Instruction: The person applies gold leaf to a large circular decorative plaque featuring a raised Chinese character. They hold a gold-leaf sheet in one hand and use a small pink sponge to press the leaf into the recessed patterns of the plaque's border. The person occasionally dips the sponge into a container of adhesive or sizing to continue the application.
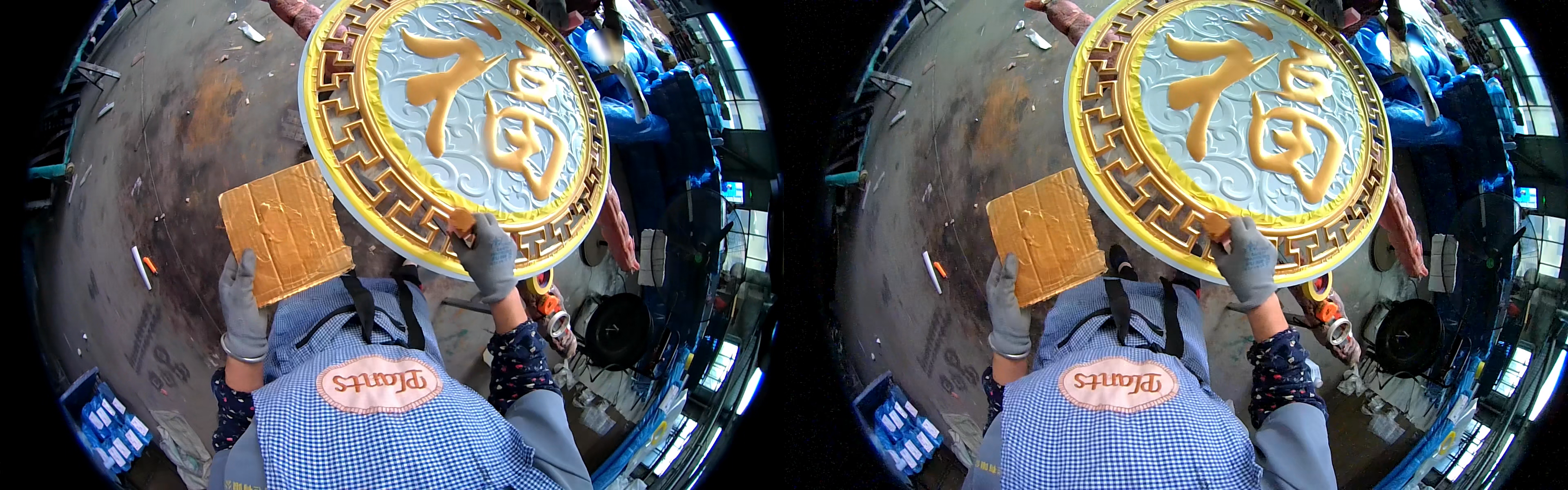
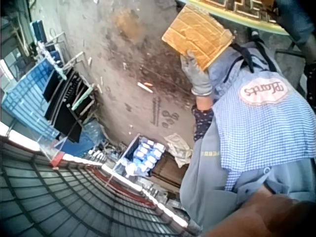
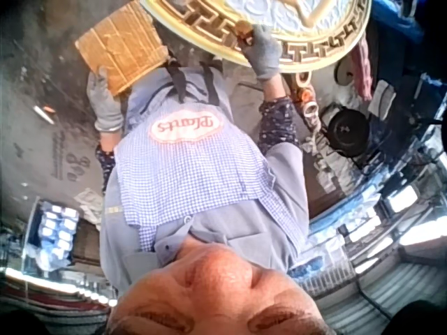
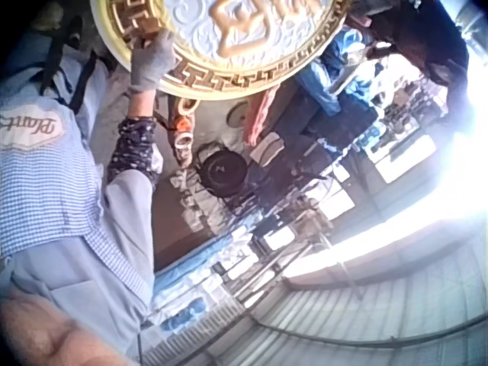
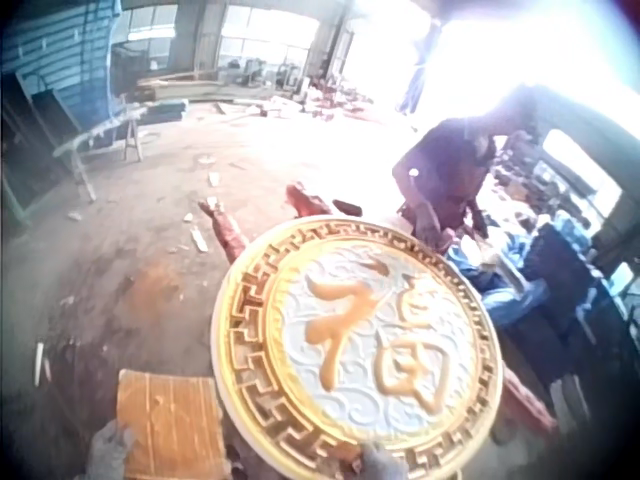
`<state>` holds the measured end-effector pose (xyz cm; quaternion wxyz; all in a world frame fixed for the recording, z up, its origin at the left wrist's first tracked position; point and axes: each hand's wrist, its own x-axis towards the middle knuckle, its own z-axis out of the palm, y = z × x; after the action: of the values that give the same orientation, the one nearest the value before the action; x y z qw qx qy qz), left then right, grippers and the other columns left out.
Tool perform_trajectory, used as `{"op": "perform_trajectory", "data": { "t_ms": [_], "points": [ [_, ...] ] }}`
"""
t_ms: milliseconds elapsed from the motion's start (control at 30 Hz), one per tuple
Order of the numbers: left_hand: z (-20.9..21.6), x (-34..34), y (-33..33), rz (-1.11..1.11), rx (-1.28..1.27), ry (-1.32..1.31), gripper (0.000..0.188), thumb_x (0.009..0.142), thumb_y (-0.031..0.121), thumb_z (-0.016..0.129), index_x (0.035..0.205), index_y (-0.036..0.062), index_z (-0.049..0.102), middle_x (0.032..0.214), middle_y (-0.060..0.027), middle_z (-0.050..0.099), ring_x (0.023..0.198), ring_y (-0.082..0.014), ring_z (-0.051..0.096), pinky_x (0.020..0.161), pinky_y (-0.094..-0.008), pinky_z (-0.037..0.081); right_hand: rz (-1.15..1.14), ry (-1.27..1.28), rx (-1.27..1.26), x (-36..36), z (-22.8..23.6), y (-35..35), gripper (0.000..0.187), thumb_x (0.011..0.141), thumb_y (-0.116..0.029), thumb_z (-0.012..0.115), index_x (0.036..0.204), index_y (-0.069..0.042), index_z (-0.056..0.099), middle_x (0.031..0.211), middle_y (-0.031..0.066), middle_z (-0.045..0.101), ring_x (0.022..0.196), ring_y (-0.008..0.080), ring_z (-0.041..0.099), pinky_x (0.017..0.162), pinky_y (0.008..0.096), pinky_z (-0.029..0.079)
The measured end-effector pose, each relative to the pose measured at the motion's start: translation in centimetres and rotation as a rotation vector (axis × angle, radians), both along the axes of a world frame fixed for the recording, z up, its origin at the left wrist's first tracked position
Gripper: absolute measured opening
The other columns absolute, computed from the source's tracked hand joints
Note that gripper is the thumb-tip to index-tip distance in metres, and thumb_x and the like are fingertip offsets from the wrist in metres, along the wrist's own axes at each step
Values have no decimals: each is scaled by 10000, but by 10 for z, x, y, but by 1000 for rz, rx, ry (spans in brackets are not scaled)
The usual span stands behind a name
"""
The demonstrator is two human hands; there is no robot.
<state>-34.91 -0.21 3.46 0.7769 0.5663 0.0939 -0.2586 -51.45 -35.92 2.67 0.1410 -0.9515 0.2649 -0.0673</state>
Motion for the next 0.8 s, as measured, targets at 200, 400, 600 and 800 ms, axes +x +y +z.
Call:
{"op": "perform_trajectory", "data": {
  "t_ms": [200,400,600,800],
  "points": [
    [-3,-1,4,-18,17,-30,481,1096,293,620,1454,-20,547,1318,-133,701,1129,-251,747,899,-382,657,-47,-62,88,-22,14,-13,288,795,-194,866,945,-94,641,889,98,673,785,342,715,680,456,559],
    [-4,-4,1,-30,24,-17,468,1102,276,602,1456,-24,541,1310,-143,703,1103,-255,756,885,-380,661,218,125,98,3,11,10,249,801,-154,811,977,-105,643,969,115,660,876,340,720,740,456,574],
    [-6,-6,1,4,6,-11,455,1102,264,597,1448,-27,542,1301,-151,704,1076,-263,766,848,-384,671,229,155,138,9,31,-24,244,796,-188,812,954,-106,646,956,123,653,858,374,709,729,483,569],
    [-11,-8,9,9,15,-19,463,1102,275,595,1449,-24,532,1304,-153,703,1073,-269,767,828,-382,671,343,177,67,10,18,-12,209,814,-185,794,946,-114,649,949,117,654,844,365,714,728,467,580]
  ]
}}
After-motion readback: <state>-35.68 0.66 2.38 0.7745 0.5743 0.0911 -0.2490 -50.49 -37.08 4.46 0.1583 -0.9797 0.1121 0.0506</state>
